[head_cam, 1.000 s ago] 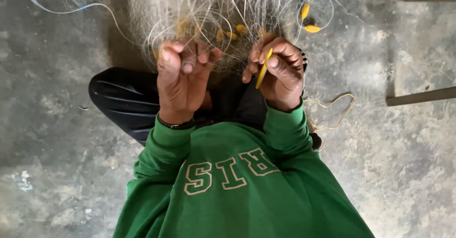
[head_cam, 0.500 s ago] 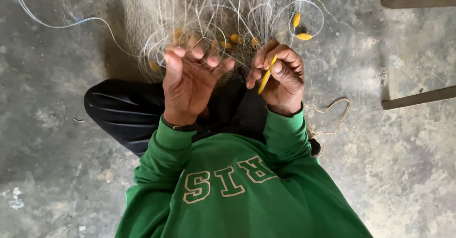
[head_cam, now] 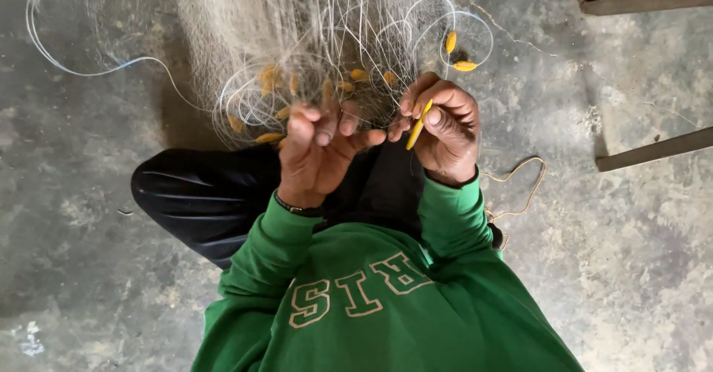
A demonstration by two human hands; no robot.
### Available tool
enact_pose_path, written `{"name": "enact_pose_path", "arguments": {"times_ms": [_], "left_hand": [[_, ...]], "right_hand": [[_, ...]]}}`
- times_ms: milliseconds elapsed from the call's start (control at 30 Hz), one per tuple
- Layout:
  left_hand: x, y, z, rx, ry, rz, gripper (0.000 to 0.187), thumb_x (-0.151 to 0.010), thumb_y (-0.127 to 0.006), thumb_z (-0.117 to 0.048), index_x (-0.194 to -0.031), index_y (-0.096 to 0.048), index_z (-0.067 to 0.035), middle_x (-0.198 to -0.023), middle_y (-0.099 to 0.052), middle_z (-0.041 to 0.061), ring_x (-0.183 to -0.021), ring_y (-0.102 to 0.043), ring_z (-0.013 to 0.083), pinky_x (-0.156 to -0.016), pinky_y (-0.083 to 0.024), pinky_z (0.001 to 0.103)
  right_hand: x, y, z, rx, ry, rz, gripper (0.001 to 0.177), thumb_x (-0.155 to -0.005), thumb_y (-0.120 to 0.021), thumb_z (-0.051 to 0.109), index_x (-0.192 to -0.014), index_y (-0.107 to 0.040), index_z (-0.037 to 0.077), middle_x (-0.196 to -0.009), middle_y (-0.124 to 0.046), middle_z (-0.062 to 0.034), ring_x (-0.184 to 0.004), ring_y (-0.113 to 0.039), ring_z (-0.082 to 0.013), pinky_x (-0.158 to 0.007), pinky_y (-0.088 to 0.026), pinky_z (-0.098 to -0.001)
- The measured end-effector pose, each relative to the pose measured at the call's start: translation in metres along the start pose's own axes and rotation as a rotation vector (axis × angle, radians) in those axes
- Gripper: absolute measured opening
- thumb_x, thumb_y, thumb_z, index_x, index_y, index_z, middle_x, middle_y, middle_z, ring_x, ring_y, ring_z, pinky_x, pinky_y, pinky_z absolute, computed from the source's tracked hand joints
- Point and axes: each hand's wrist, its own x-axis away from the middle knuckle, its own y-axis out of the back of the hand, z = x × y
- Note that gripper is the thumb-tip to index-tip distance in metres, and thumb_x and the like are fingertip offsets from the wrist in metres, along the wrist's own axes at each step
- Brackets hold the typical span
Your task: Repairing and organizing a fishing net by untangling the mesh and floats
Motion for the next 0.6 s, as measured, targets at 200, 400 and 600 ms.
{"name": "enact_pose_path", "arguments": {"times_ms": [200, 400, 600], "left_hand": [[0.005, 0.006, 0.001, -0.090, -0.007, -0.108, 0.014, -0.092, -0.041, -0.021, -0.097, -0.049, -0.011, -0.075, -0.044, 0.000, -0.093, -0.043, 0.0185, -0.087, -0.046, 0.054], [0.005, 0.001, -0.004, -0.074, -0.037, -0.124, 0.012, -0.091, -0.042, -0.016, -0.099, -0.047, -0.007, -0.076, -0.039, 0.004, -0.090, -0.042, 0.0217, -0.083, -0.049, 0.055], [0.001, -0.010, -0.008, 0.086, -0.111, 0.017, 0.024, -0.093, -0.036, -0.007, -0.115, -0.044, -0.008, -0.086, -0.041, 0.009, -0.098, -0.043, 0.0257, -0.090, -0.041, 0.066]], "right_hand": [[0.000, 0.002, 0.008, 0.067, 0.016, 0.035, 0.026, -0.078, -0.060, 0.013, -0.071, -0.047, -0.009, -0.072, -0.046, -0.0234, -0.055, -0.053, -0.0237, -0.049, -0.056, -0.0445], [0.000, 0.001, 0.004, 0.070, 0.018, 0.045, 0.026, -0.077, -0.060, 0.012, -0.070, -0.048, -0.009, -0.071, -0.045, -0.0228, -0.054, -0.053, -0.0237, -0.048, -0.056, -0.0422], [-0.004, -0.001, -0.001, 0.086, 0.040, 0.068, 0.026, -0.076, -0.062, 0.011, -0.068, -0.049, -0.010, -0.068, -0.046, -0.0231, -0.053, -0.052, -0.0230, -0.046, -0.055, -0.0424]]}}
